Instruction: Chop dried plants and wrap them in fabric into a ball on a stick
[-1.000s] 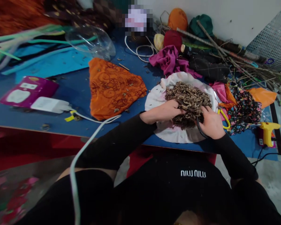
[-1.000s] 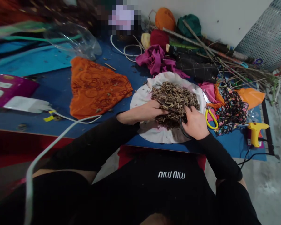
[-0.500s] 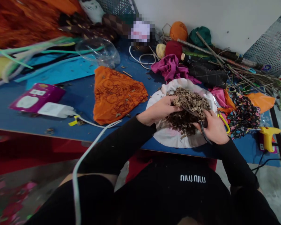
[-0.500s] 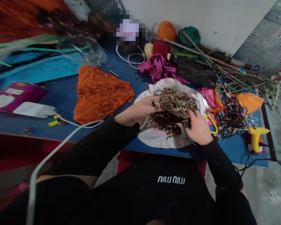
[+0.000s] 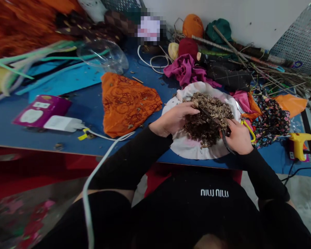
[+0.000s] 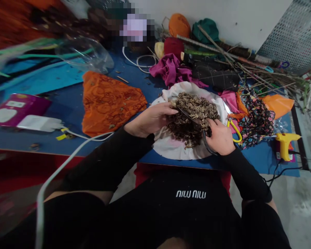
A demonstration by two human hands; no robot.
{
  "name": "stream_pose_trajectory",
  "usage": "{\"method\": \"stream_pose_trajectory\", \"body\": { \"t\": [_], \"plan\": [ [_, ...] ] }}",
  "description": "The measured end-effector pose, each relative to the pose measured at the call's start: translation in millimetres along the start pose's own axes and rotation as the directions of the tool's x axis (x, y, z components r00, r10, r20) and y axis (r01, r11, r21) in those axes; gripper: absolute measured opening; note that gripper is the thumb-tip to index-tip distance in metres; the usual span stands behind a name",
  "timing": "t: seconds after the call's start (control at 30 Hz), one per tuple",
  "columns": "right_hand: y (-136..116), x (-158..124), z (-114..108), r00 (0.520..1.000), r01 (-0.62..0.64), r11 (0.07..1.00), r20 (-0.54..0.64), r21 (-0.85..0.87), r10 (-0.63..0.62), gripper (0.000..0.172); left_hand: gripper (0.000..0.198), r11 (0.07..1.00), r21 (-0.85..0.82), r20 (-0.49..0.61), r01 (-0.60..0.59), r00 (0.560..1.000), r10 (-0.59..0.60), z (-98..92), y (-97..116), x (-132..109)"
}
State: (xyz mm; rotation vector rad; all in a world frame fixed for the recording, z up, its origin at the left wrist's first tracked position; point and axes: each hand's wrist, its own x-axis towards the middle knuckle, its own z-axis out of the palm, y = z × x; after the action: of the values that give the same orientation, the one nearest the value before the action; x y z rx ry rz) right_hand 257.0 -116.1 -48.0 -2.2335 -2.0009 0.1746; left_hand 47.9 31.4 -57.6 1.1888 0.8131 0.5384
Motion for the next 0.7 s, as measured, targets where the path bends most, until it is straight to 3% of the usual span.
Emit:
{"method": "stream_pose_trajectory", "body": {
  "t": [0.1,0.27,0.37,0.53,0.7],
  "plan": [
    [3,0,1,0.999,-0.021,0.999,-0.043,0.034,0.023,0.048,0.040,0.990,-0.132,-0.010,0.052,0.998,-0.054,5.5,0,1],
    [-2,1,3,0.998,0.000,1.000,-0.061,-0.010,-0.001,0.057,0.047,0.997,-0.051,0.021,-0.060,0.998,0.061,12.4,-7,1],
    [-5,2,6,0.998,0.022,0.999,-0.055,-0.034,-0.024,0.060,0.051,0.998,-0.033,0.044,-0.052,0.998,0.054,13.7,-11,0],
    [-9,3,7,1.000,0.000,0.999,-0.002,-0.041,0.000,0.056,0.048,0.997,-0.071,0.050,-0.041,0.998,0.044,14.9,-11,-1],
    [-7,3,6,0.997,0.010,0.999,0.077,-0.049,-0.006,0.049,0.039,0.999,0.015,0.026,-0.040,0.999,0.040,14.6,-8,-3]
  ]
}}
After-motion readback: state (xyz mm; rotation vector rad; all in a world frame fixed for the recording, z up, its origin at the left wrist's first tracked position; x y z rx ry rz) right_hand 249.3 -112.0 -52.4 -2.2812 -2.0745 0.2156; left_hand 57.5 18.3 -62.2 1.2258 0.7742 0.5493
